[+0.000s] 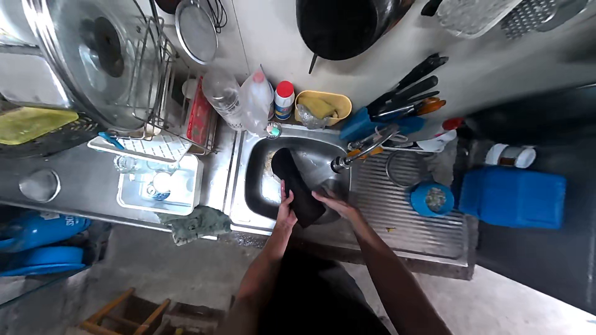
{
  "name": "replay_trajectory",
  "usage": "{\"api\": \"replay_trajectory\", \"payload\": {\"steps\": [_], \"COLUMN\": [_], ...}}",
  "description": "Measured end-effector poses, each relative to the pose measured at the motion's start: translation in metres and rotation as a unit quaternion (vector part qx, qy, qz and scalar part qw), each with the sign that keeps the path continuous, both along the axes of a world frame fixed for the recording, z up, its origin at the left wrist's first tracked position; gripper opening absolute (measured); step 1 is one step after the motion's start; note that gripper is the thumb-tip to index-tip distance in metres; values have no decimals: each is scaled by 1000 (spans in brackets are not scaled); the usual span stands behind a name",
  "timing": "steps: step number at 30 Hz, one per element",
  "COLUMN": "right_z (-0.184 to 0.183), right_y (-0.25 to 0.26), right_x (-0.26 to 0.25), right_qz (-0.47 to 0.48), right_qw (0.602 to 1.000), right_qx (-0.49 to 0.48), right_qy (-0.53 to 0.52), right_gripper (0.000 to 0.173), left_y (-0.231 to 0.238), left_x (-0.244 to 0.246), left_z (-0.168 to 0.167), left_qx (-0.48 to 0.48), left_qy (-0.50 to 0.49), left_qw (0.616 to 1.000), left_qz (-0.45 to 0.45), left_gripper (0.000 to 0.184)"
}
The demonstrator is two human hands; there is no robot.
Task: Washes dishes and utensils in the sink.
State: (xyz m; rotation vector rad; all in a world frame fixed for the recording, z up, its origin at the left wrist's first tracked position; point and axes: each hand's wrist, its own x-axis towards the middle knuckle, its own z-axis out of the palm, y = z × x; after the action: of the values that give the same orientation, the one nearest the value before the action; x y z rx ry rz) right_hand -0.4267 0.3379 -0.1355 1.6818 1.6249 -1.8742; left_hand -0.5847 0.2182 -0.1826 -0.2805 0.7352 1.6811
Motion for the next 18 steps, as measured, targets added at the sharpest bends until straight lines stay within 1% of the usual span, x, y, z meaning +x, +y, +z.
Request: {"api": "replay_trajectory", "payload": {"steps": [2, 4, 5, 6, 7, 9, 11, 13, 15, 16, 17, 18], "right_z": [-14, -9, -2, 4, 10, 18, 17, 11, 9, 12, 15, 18], "right_y": [-14, -17, -19, -19, -17, -9, 2, 14, 21, 23, 24, 25], "right_x": [-2, -8, -11, -15, -17, -16, -9, -3, -2, -4, -6, -9], "right_qz": [-69, -115, -134, -157, -177, -190, -164, -89, -24, -12, -6, -5], "right_qw": [992, 977, 970, 966, 967, 975, 986, 992, 987, 985, 985, 986], "right_qx": [-42, -85, -107, -115, -110, -81, -9, 77, 133, 140, 139, 135], "right_qy": [92, 160, 172, 169, 147, 85, 20, -48, -92, -97, -99, -96], "right_gripper": [83, 70, 66, 63, 64, 72, 72, 67, 65, 64, 63, 62], "left_y": [2, 13, 16, 20, 25, 33, 39, 44, 47, 50, 53, 56], "left_x": [6, 12, 16, 18, 19, 18, 16, 14, 16, 19, 22, 25], "left_z": [-12, -21, -24, -25, -26, -28, -34, -39, -39, -36, -32, -26], "left_qx": [25, 36, 32, 24, 11, -31, -88, -145, -196, -213, -217, -212], "left_qy": [-22, -26, -19, -6, 12, 64, 128, 227, 329, 357, 364, 356], "left_qw": [999, 999, 999, 1000, 1000, 996, 984, 954, 905, 887, 882, 886], "left_qz": [15, 17, 9, -6, -20, -52, -83, -130, -186, -200, -205, -209], "left_gripper": [70, 68, 67, 67, 67, 72, 79, 81, 74, 67, 61, 60]}}
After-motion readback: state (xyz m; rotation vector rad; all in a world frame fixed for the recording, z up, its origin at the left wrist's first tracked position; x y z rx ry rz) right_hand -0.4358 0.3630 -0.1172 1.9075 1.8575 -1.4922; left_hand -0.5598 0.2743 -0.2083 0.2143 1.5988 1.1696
